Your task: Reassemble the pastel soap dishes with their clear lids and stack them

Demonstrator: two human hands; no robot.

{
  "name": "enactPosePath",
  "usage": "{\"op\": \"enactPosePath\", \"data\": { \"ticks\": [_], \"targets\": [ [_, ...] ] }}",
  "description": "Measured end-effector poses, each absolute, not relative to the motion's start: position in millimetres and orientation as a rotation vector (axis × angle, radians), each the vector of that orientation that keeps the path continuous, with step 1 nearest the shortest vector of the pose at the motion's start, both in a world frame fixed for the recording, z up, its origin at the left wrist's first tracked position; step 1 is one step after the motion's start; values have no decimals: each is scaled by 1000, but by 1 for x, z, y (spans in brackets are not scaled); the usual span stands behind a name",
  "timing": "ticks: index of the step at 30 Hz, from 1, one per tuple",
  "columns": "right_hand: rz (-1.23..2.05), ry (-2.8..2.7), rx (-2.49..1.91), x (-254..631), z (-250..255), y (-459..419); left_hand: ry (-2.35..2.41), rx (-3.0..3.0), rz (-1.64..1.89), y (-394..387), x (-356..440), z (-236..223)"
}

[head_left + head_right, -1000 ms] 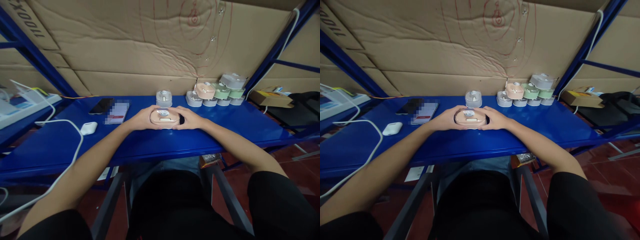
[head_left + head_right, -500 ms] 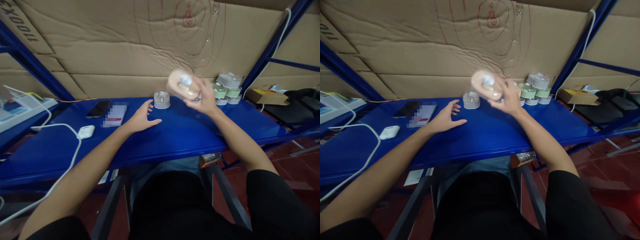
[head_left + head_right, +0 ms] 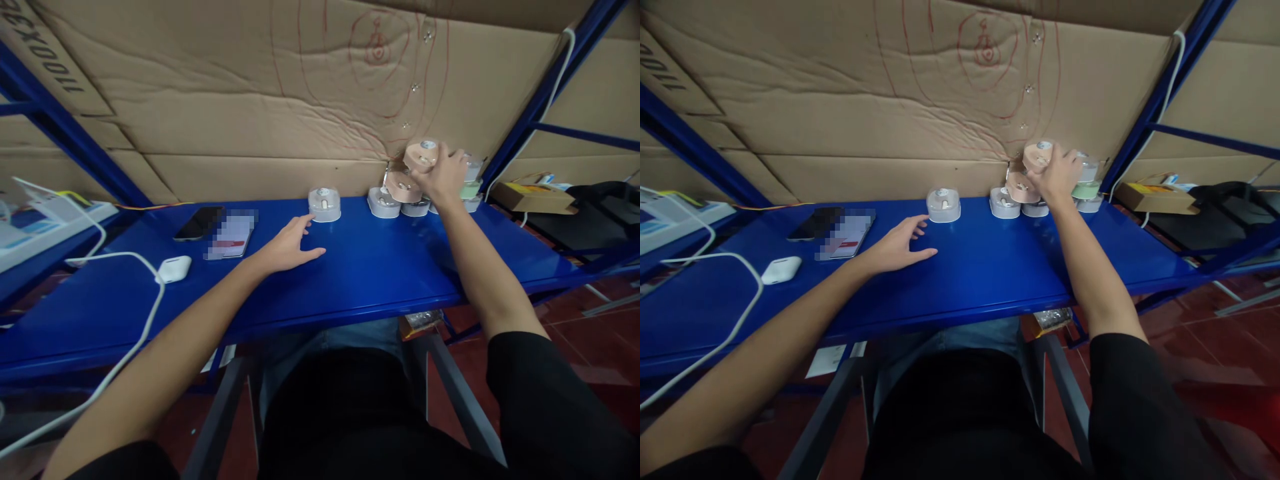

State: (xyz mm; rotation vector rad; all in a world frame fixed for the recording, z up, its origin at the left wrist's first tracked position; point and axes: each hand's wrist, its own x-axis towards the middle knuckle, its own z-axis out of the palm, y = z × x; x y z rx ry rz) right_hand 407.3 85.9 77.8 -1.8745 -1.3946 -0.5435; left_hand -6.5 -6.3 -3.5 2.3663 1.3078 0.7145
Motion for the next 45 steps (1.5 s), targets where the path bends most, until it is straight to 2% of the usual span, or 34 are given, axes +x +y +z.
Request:
{"op": "enactPosePath", "data": {
  "ticks": [5, 14, 18, 22, 27, 31, 35, 39, 45],
  "targets": [
    [-502, -1392, -1724, 415, 67, 97, 1295, 2368, 697, -7, -8, -3],
    [-365, -1424, -1774, 402, 72, 79, 1312, 2368, 627, -8, -8, -2],
    [-392, -1463, -1601, 393, 79, 66, 1302, 2374, 631, -8, -8, -2],
    [-469, -1723, -1414, 348, 76, 57, 1309, 2376, 613, -8, -8, -2],
    [-193, -2363, -1181, 250, 35, 64, 1290, 2406, 668, -7, -7, -4],
    [-146, -2495, -1230, 210, 3, 66, 1291, 2420, 707, -4, -8, -5],
    [-121, -2471, -1118, 225, 1, 45, 1376, 2406, 838, -1, -9, -6],
    [51, -2291, -1072, 246, 9, 18, 1383, 2330, 967, -1, -9, -6],
    [144, -2253, -1366, 249, 13, 4, 1304, 2289, 923, -4, -9, -6]
  ]
}}
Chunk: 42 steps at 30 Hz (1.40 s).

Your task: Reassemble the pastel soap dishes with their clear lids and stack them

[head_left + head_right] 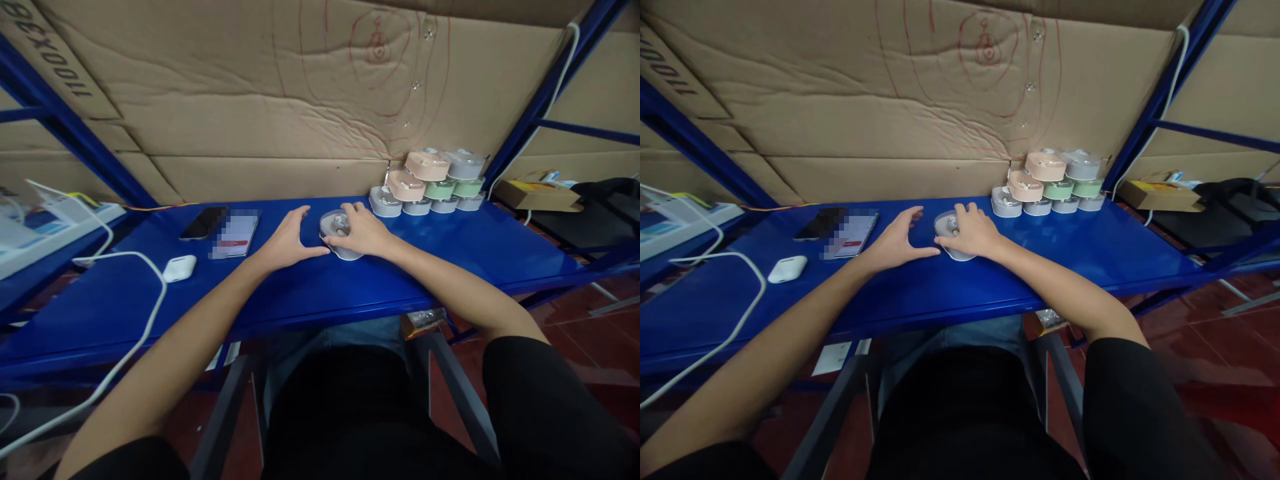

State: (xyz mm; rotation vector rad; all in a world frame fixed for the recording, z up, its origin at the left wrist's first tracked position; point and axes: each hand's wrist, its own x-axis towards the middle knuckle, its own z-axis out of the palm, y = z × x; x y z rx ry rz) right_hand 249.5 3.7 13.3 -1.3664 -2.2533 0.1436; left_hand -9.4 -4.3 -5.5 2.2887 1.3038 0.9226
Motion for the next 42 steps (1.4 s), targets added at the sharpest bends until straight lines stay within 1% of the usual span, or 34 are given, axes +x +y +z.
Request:
{"op": "enactPosePath", "data": {
  "ticks": [2, 5, 7, 15, 18, 23, 28, 31, 35, 39, 42],
  "targets": [
    [231, -2374, -1305, 253, 17, 5, 1258, 2289, 884, -5, -10, -5],
    [380, -2566, -909, 263, 23, 7, 1161, 2296, 800, -6, -10, -3],
    [447, -2602, -758, 269, 24, 8, 1083, 2297, 747, -8, -9, -2],
    [417, -2593, -744, 277, 35, 6, 1098, 2244, 738, -14, -2, 0],
    [367, -2480, -869, 297, 44, 15, 1135, 2300, 732, -14, -4, 2],
    [230, -2364, -1272, 333, 44, 31, 1025, 2490, 609, -14, -6, 2],
    [274, -2395, -1561, 334, 38, 33, 987, 2505, 568, -18, -2, 2],
    [296, -2384, -1613, 330, 38, 33, 991, 2488, 613, -17, -2, 3],
    [223, -2354, -1611, 333, 40, 35, 1068, 2443, 765, -11, -8, 6],
    [213, -2384, -1535, 335, 38, 35, 1345, 2372, 992, 0, -17, 5],
    [242, -2429, -1527, 332, 33, 35, 1545, 2326, 967, 9, -24, -2]
  ]
}}
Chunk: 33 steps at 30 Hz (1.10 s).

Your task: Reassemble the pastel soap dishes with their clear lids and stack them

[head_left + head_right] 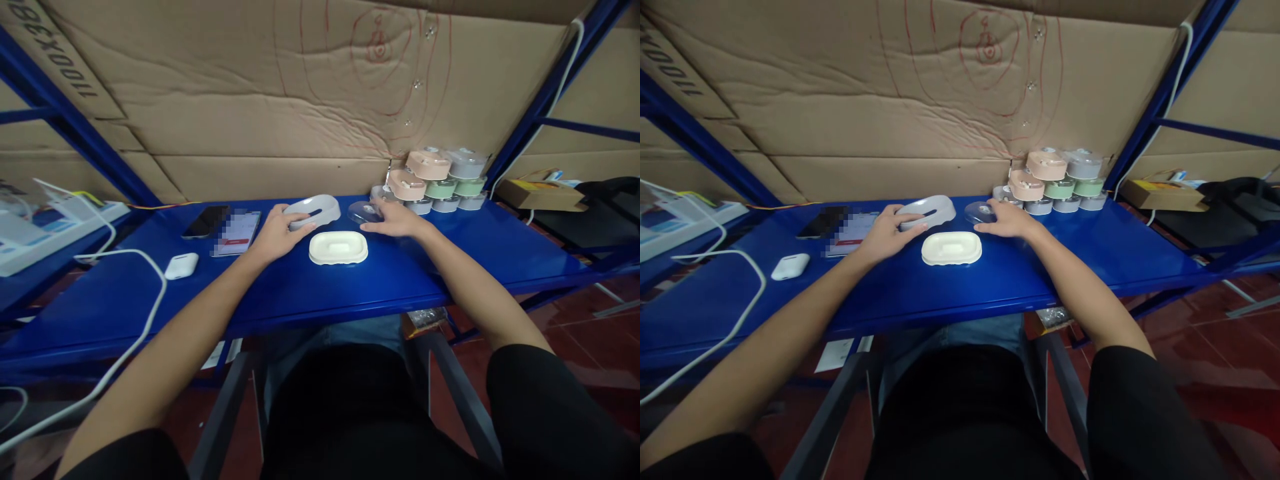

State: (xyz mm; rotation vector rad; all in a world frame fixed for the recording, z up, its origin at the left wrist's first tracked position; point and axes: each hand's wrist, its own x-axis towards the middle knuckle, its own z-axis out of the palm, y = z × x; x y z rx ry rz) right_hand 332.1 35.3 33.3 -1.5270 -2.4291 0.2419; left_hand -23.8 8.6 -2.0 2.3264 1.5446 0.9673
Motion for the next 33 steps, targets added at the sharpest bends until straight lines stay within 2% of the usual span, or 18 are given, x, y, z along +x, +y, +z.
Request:
{"op": "enactPosePath", "data": {
  "ticks": [7, 14, 20, 24, 28, 33],
  "targets": [
    [223, -2522, -1631, 331, 26, 37, 1658, 2343, 774, 23, -27, -18],
    [211, -2584, -1703, 325, 32, 30, 1658, 2292, 724, 23, -27, -12],
    [209, -2615, -1724, 326, 35, 28, 1627, 2328, 780, 23, -30, -8],
    [205, -2608, -1713, 329, 34, 29, 1640, 2301, 936, 16, -29, -1],
    [191, -2600, -1694, 331, 30, 34, 1366, 2413, 1031, -1, -21, 10],
    [228, -2559, -1642, 334, 25, 39, 1053, 2510, 816, -18, -4, 11]
  ]
}}
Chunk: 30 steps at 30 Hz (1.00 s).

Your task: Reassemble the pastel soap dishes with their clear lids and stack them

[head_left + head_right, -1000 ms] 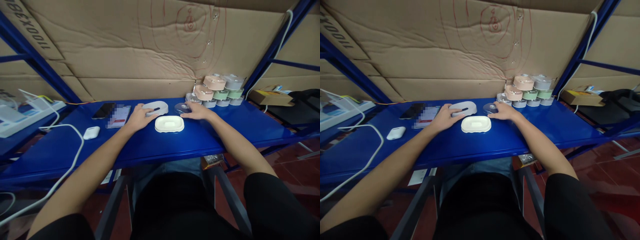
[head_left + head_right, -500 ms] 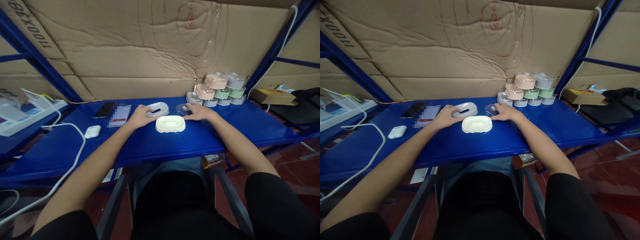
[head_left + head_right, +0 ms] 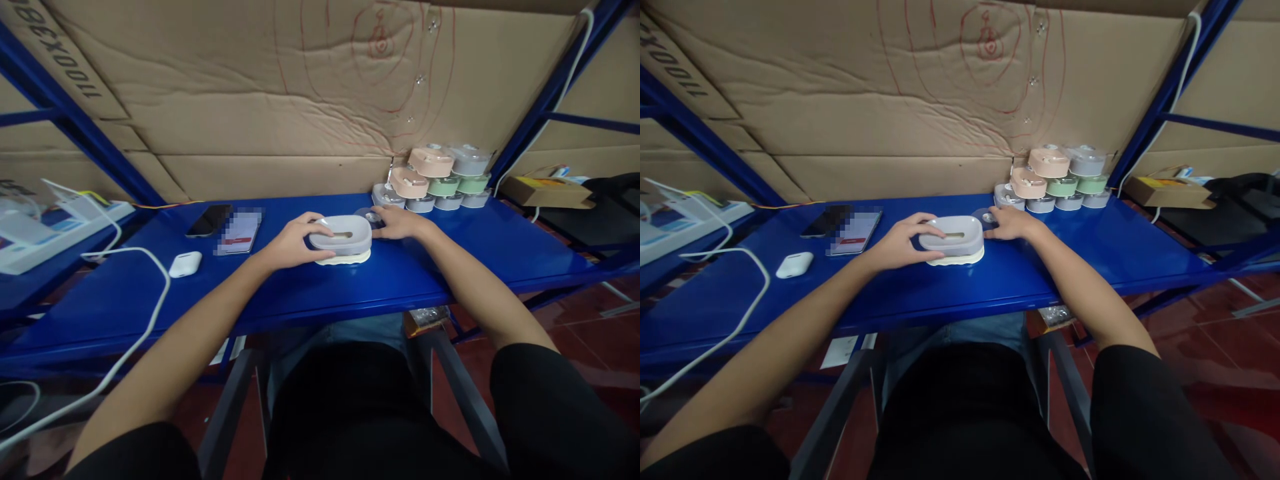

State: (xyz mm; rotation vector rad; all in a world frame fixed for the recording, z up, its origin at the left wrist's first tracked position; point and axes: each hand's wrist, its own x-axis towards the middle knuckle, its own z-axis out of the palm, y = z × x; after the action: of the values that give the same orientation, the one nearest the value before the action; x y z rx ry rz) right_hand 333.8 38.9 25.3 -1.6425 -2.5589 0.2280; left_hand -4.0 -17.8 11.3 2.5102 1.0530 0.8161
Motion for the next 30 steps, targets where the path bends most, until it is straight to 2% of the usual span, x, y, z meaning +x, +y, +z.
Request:
{"op": "enactPosePath", "data": {
  "ticks": [8, 14, 18, 23, 30],
  "targets": [
    [216, -2574, -1672, 332, 27, 36, 1057, 2514, 631, -19, 2, 5],
    [113, -2518, -1666, 329, 37, 29, 1080, 2491, 631, -21, 3, 6],
    [101, -2342, -1343, 325, 47, 15, 1162, 2372, 612, -17, 2, 1],
    [348, -2475, -846, 306, 44, -2, 1118, 2291, 645, -8, 1, -8],
    [428, -2598, -762, 287, 29, -6, 1179, 2294, 666, -5, 1, -12]
  ]
}}
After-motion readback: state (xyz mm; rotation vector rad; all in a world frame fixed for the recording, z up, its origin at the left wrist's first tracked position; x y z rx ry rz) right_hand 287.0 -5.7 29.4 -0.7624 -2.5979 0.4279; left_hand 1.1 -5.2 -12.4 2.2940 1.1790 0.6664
